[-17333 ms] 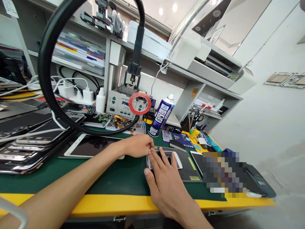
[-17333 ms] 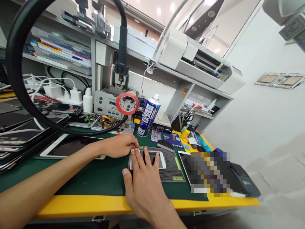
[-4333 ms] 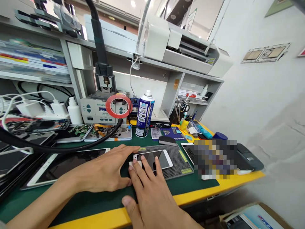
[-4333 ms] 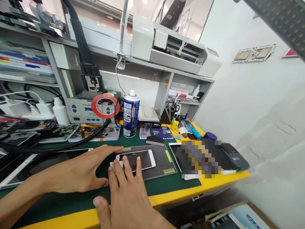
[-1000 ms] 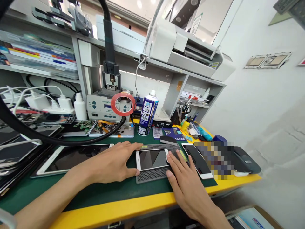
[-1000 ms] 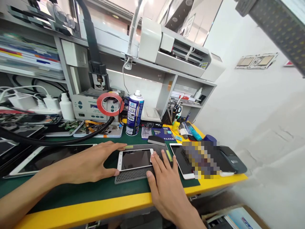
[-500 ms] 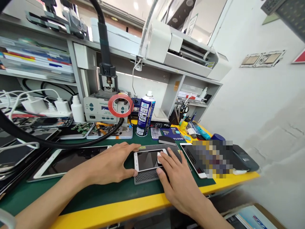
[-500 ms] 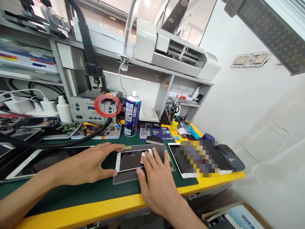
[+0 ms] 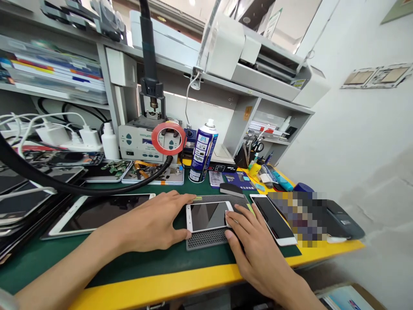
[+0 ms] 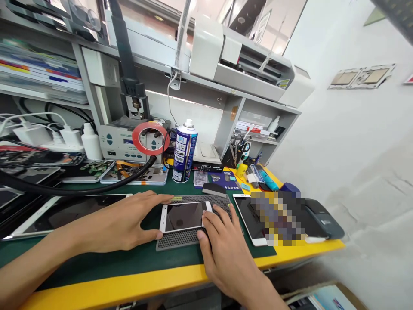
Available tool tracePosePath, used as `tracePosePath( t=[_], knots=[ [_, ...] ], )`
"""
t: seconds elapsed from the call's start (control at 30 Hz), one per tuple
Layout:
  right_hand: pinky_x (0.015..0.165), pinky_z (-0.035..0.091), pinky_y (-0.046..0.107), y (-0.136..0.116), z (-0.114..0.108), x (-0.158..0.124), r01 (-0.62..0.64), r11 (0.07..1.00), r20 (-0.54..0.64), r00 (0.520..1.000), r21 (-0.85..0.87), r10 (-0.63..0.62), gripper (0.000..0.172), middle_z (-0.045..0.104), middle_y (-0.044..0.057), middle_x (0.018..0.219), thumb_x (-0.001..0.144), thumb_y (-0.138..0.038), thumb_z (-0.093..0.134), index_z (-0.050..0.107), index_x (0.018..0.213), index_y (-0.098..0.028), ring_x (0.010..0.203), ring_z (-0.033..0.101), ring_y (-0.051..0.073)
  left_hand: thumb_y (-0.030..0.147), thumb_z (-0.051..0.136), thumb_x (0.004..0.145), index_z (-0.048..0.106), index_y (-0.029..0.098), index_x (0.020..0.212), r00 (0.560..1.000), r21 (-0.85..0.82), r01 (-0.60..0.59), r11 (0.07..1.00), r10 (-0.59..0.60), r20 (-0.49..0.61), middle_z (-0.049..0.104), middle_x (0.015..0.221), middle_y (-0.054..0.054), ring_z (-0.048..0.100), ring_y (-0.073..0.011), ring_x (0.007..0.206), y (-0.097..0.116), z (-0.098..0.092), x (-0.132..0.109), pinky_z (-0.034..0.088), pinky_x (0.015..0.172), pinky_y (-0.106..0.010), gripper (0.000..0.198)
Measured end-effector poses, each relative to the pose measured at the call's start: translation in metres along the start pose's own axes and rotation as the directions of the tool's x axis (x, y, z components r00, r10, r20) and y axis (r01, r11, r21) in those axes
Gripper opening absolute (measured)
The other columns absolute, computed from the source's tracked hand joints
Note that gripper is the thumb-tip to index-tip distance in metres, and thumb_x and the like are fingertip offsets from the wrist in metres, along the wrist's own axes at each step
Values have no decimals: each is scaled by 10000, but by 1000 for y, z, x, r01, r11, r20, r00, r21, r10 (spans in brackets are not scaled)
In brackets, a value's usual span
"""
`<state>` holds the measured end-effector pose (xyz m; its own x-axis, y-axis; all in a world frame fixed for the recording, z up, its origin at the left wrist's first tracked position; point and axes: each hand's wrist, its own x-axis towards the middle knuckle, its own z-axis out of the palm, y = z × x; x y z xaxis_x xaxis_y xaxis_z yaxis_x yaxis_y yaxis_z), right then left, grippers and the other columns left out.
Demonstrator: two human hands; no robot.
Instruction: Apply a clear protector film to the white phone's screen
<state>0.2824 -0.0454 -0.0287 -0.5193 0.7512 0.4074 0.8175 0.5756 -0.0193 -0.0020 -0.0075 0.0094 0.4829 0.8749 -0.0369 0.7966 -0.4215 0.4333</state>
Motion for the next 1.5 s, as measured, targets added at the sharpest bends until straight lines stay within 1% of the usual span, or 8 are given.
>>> tracePosePath(
  t=[0.27,0.57,0.67,0.83,1.03,1.17,1.3,1.5],
  knots=[
    [1215,258,588,9,-3,16,2,989,35,999,150,-7,274,690,52,1285,1030,-239,478,656,1238,-215,1284,515,268,607,631,852,406,347,1526,1000,13,-2,1000,2,-6,603,1364,-68,607,-315,1215,-1,1,2,495,977,-398,757],
    [1215,217,611,3,-15,5,25,990,101,994,141,-40,293,660,60,1278,1036,-200,445,586,1292,-220,1256,494,261,606,630,848,399,362,1532,1000,16,19,1000,-19,-5,598,1366,-65,607,-318,1210,1,1,1,501,969,-400,762],
    [1214,219,617,4,-13,12,11,992,78,997,124,-21,301,661,81,1267,1037,-201,431,563,1307,-200,1274,489,269,598,630,850,413,354,1524,1000,16,10,1000,-10,-12,606,1352,-67,617,-314,1195,1,1,1,503,963,-393,749],
    [1178,302,624,9,-6,18,-1,991,51,999,134,-5,320,656,104,1291,1039,-202,417,548,1330,-181,1279,501,278,606,634,843,409,348,1528,1000,14,11,1000,-11,-13,613,1341,-67,608,-319,1209,0,2,2,499,979,-404,765],
    [1174,327,616,5,2,-5,96,992,-63,994,86,-91,422,652,98,1332,962,-167,544,514,1382,-186,1275,515,297,644,618,842,369,381,1549,999,-1,36,999,-36,11,564,1437,-74,574,-348,1271,-1,0,1,509,970,-423,795],
    [1116,398,601,6,12,-16,96,995,-141,986,41,-89,373,678,55,1324,961,-145,564,570,1325,-229,1194,569,293,640,612,849,362,386,1553,1000,-4,21,1000,-21,2,562,1446,-78,565,-358,1288,-2,1,1,505,973,-426,790],
    [1108,397,607,13,15,-22,105,994,-160,982,-6,-105,364,685,32,1330,961,-150,575,598,1312,-244,1178,588,290,638,622,837,384,372,1546,1000,1,29,1000,-29,-3,585,1415,-80,585,-354,1259,0,0,1,504,975,-429,793],
    [1136,364,612,20,12,-28,84,991,-110,989,-108,-96,431,625,35,1427,974,-199,559,569,1403,-237,1351,499,324,597,651,822,401,328,1549,1000,10,8,1000,-8,-7,601,1405,-92,599,-346,1248,2,-3,0,503,974,-411,814]
  ],
)
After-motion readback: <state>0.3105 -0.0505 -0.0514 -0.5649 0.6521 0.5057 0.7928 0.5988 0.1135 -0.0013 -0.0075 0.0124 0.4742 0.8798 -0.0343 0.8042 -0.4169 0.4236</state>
